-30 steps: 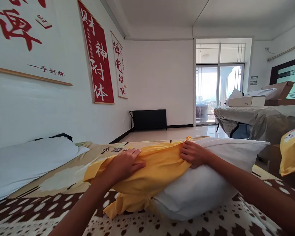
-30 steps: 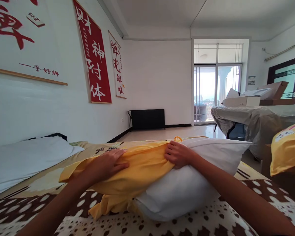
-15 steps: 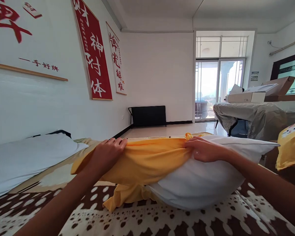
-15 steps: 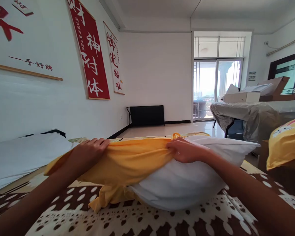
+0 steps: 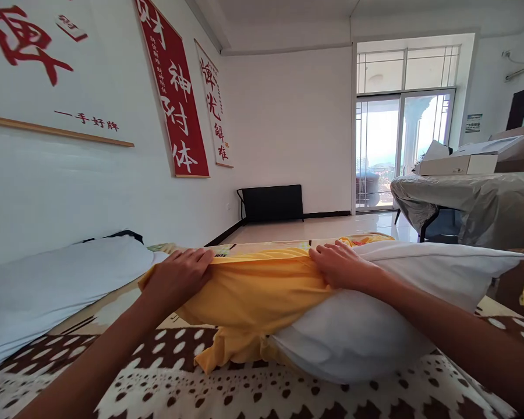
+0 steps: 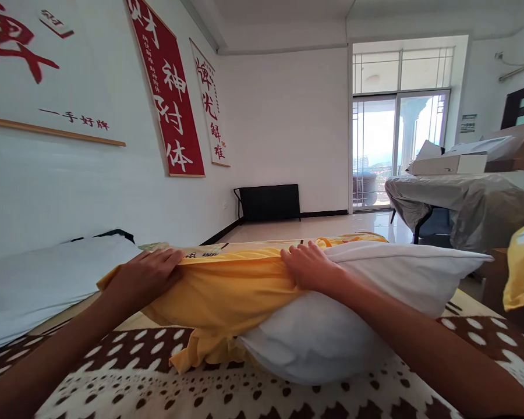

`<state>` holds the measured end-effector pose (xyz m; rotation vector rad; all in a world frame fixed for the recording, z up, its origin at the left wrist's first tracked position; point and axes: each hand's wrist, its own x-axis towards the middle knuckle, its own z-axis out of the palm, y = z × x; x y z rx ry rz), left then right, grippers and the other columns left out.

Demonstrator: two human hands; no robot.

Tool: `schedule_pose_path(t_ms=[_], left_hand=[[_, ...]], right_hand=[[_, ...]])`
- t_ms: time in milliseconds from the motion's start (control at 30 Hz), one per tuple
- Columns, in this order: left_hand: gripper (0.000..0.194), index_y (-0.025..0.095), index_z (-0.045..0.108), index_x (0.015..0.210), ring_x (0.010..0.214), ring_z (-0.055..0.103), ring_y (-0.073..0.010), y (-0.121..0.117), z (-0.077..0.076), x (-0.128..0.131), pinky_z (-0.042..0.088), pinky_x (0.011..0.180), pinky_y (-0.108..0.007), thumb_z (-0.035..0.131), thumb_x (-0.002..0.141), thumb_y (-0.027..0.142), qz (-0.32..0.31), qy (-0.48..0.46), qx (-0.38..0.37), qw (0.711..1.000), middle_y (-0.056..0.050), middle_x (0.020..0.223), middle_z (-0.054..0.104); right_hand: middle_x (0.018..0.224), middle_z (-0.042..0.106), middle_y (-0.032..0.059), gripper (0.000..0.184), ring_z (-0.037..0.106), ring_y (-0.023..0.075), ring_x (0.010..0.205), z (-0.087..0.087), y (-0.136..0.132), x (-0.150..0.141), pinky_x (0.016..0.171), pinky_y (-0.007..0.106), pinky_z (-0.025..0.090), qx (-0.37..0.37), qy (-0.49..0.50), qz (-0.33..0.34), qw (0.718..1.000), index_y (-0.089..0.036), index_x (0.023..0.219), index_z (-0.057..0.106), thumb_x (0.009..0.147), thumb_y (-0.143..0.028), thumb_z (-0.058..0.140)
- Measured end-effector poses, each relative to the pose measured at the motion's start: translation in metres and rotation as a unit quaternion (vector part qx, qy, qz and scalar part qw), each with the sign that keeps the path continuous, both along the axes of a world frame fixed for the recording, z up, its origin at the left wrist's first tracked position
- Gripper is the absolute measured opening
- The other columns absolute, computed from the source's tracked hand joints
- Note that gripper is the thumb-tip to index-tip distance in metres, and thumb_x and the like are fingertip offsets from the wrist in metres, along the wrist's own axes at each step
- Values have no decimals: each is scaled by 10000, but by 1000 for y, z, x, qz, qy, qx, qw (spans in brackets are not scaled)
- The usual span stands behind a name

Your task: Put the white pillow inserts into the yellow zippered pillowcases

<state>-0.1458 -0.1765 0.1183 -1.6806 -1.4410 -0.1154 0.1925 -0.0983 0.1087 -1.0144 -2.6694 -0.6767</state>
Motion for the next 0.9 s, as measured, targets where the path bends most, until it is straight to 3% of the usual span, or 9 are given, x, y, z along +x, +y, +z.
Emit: schedule_pose_path(t_ms=[100, 200, 400, 533, 633, 700, 767, 833, 900], left_hand=[[273, 144, 604, 920, 792, 645, -293, 4, 3, 1, 424, 714, -388, 349, 822, 152, 43, 11, 3, 999, -132, 876, 693], [270, 156, 579, 861, 624, 614, -223, 6, 27, 11, 384, 658, -331, 322, 817, 84, 99, 55, 26, 993, -60, 710, 672], [236, 111, 562, 781, 563, 481, -105, 15, 99, 39, 320, 668, -268, 328, 772, 85, 97, 41, 184, 977, 16, 586, 516], [456, 14, 590, 874, 796, 515, -92, 19, 136, 60, 277, 791, -326, 190, 753, 195, 34, -26, 247, 968, 36, 660, 503], [679, -64, 561, 934, 953, 500, -117, 29, 149, 59, 214, 802, -391, -8, 754, 261, 2, -33, 216, 976, 48, 740, 528], [685, -75, 558, 886, 975, 513, -138, 39, 149, 48, 219, 808, -435, -41, 753, 228, 10, -17, 177, 984, 49, 719, 531], [578, -51, 568, 851, 995, 535, -166, 46, 138, 38, 253, 845, -496, 33, 788, 159, 24, -3, 163, 986, 28, 722, 559], [438, -1, 584, 913, 1038, 544, -206, 45, 112, 42, 303, 878, -541, 168, 831, 109, 12, -20, 213, 977, -33, 847, 618], [336, 58, 569, 1044, 1064, 551, -245, 37, 67, 64, 350, 893, -546, 302, 847, 105, -62, -50, 291, 953, -116, 1019, 626]], right_hand=[[939, 638, 117, 257, 604, 262, 894, -6, 15, -15, 740, 347, 400, 52, 20, -40, 998, -145, 1005, 544, 762, -83, 489], [900, 643, 113, 219, 616, 240, 820, 4, 33, -20, 640, 309, 373, 41, 48, -83, 995, -166, 968, 543, 789, -81, 447], [874, 609, 121, 148, 565, 230, 775, 70, 55, 22, 629, 319, 337, 150, 178, -153, 960, -159, 860, 587, 821, -167, 444], [896, 573, 105, 205, 505, 211, 798, 81, 72, 38, 682, 318, 337, 216, 286, -95, 929, -167, 717, 561, 845, -208, 406], [765, 554, 53, 187, 456, 160, 655, 63, 85, 31, 616, 278, 315, 81, 235, 6, 969, -184, 723, 518, 838, -182, 370], [696, 531, 22, 180, 428, 146, 599, 50, 92, 24, 583, 260, 296, 7, 206, 50, 977, -195, 757, 498, 847, -179, 342], [715, 542, 17, 184, 436, 146, 599, 42, 97, 17, 569, 255, 275, 2, 213, 48, 976, -201, 808, 490, 863, -182, 316], [782, 571, 28, 186, 464, 152, 623, 38, 101, 9, 561, 259, 251, 27, 214, 23, 976, -203, 857, 490, 882, -193, 305], [848, 595, 40, 176, 502, 160, 657, 36, 104, -3, 559, 264, 233, 37, 190, 7, 981, -202, 888, 490, 893, -191, 314]])
